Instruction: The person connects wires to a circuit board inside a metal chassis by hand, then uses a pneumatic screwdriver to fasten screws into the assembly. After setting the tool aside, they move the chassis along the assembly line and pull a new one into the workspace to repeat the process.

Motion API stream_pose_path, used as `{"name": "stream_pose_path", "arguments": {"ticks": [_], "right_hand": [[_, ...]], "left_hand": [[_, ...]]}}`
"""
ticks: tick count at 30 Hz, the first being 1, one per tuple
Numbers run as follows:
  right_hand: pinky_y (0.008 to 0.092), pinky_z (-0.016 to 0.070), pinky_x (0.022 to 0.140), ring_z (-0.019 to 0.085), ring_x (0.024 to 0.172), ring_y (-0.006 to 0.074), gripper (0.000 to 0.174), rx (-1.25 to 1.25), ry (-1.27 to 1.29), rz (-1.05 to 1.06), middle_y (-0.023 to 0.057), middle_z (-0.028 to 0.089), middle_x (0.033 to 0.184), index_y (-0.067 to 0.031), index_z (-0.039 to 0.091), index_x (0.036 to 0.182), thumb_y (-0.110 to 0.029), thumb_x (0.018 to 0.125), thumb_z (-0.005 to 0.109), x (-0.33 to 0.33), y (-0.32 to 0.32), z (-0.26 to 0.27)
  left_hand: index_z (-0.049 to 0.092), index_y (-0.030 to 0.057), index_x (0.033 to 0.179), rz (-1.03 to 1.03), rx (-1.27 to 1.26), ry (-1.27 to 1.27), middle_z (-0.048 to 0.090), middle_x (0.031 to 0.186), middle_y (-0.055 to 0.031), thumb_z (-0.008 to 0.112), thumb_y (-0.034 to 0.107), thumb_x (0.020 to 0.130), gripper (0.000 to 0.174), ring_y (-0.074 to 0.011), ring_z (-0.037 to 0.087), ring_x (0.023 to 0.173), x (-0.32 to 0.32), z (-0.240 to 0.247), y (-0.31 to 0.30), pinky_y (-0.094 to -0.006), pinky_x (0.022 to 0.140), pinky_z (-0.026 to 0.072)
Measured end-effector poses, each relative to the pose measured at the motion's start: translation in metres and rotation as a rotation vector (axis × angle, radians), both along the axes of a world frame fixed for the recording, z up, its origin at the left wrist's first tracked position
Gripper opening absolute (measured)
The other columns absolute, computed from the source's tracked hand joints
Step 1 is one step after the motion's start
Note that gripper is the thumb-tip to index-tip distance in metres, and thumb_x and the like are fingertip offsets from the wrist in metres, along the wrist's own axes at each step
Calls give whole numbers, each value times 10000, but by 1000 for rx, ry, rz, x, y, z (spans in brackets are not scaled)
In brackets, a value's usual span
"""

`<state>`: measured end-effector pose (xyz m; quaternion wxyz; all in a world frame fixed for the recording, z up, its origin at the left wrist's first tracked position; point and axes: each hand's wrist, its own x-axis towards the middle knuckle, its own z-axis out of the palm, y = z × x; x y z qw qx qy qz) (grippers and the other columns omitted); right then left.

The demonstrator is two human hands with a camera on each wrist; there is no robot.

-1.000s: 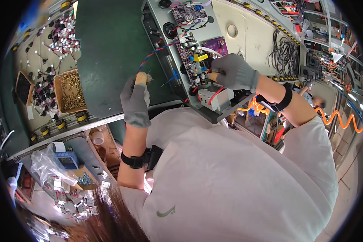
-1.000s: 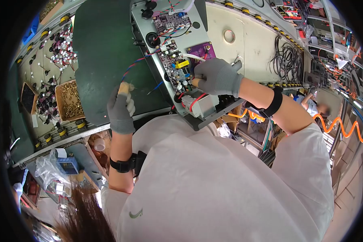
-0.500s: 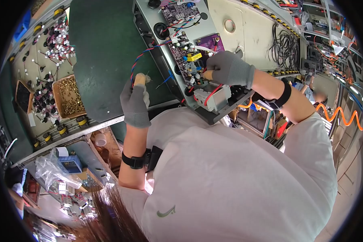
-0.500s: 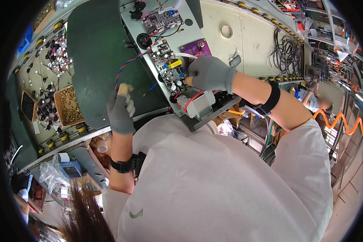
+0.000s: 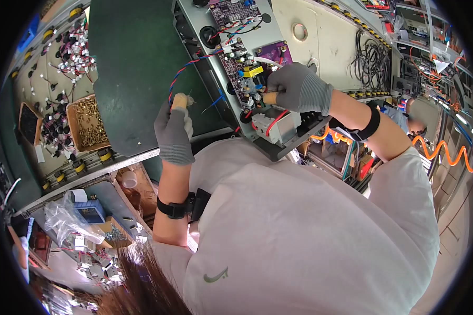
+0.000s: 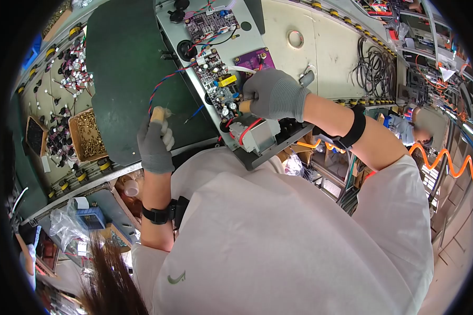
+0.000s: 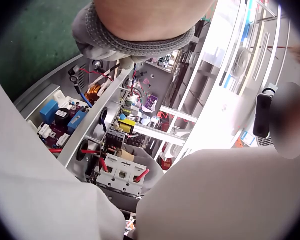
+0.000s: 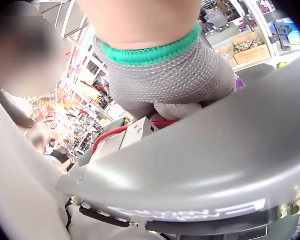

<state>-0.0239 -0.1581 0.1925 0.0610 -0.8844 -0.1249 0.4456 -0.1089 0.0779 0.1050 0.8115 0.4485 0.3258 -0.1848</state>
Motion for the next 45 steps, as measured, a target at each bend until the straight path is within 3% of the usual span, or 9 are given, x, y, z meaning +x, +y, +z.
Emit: {"name": "stream_pose_path", "arguments": {"ticks": [19, 22, 25, 27, 28, 32, 39, 43, 45], "right_hand": [[377, 492, 660, 629, 754, 270, 160, -10, -129, 37, 79, 650, 764, -117, 681, 794, -249, 703, 684, -6, 0, -2], [369, 489, 652, 627, 744, 273, 183, 0, -217, 21, 94, 646, 760, -107, 668, 822, -265, 730, 656, -11, 11, 17], [340, 486, 674, 627, 794, 250, 247, 74, -302, 12, 109, 652, 878, -67, 625, 897, -298, 811, 599, -25, 10, 25], [375, 485, 644, 615, 818, 223, 331, 871, -358, -199, 90, 624, 931, -157, 633, 1066, -333, 789, 594, -48, -14, -22], [343, 476, 743, 582, 926, 193, 363, 1015, 382, -767, 87, 595, 1049, -104, 593, 1133, -329, 852, 543, -41, 5, 12], [291, 426, 841, 552, 993, 173, 411, 1334, 512, -1315, 100, 589, 1095, -1, 535, 1163, -328, 941, 422, -34, 14, 42], [274, 423, 797, 513, 812, 145, 388, 1449, 315, -1235, 60, 561, 885, -20, 547, 1040, -370, 932, 417, -34, 27, 56], [322, 455, 625, 513, 621, 159, 316, 1119, -79, -647, 13, 540, 722, -49, 576, 877, -312, 928, 409, -41, 24, 75], [357, 449, 557, 555, 564, 207, 294, 878, -124, -269, 52, 561, 677, -58, 587, 856, -291, 914, 417, -47, 25, 88]], "left_hand": [[573, -3, 961, 39, -239, -173, 402, 615, 30, 451, 319, 916, 348, -32, 306, 446, 2, 19, 2, -185, 389, 226], [569, -10, 970, -400, 308, -598, 550, 698, -40, 440, 342, 925, 378, -134, 487, 551, 5, 43, 6, -254, 518, 376], [563, -18, 991, -626, 394, -984, 607, 852, -173, 512, 230, 880, 276, -323, 580, 723, 8, 60, 0, -343, 660, 470], [565, -19, 996, -729, 483, -1107, 595, 855, -192, 534, 211, 855, 271, -356, 564, 723, 8, 66, -10, -349, 656, 474], [564, -19, 999, -747, 537, -1125, 600, 816, -169, 516, 150, 842, 235, -296, 580, 697, 7, 69, -15, -335, 642, 468], [574, -9, 849, -590, 254, -668, 431, 588, 2, 431, 292, 935, 345, -54, 353, 524, 4, 67, -15, -210, 475, 281], [572, -20, 992, -945, 344, -583, 595, 778, -118, 513, 160, 844, 240, -193, 538, 692, 7, 69, -16, -316, 647, 447], [546, -26, 1056, -430, 634, -902, 555, 1024, -149, 589, 143, 839, 279, -180, 526, 896, 10, 94, -24, -299, 781, 430], [542, -37, 1054, -188, 269, -875, 554, 1014, -117, 615, 159, 841, 299, -154, 529, 936, 8, 103, -22, -281, 812, 421]]}}
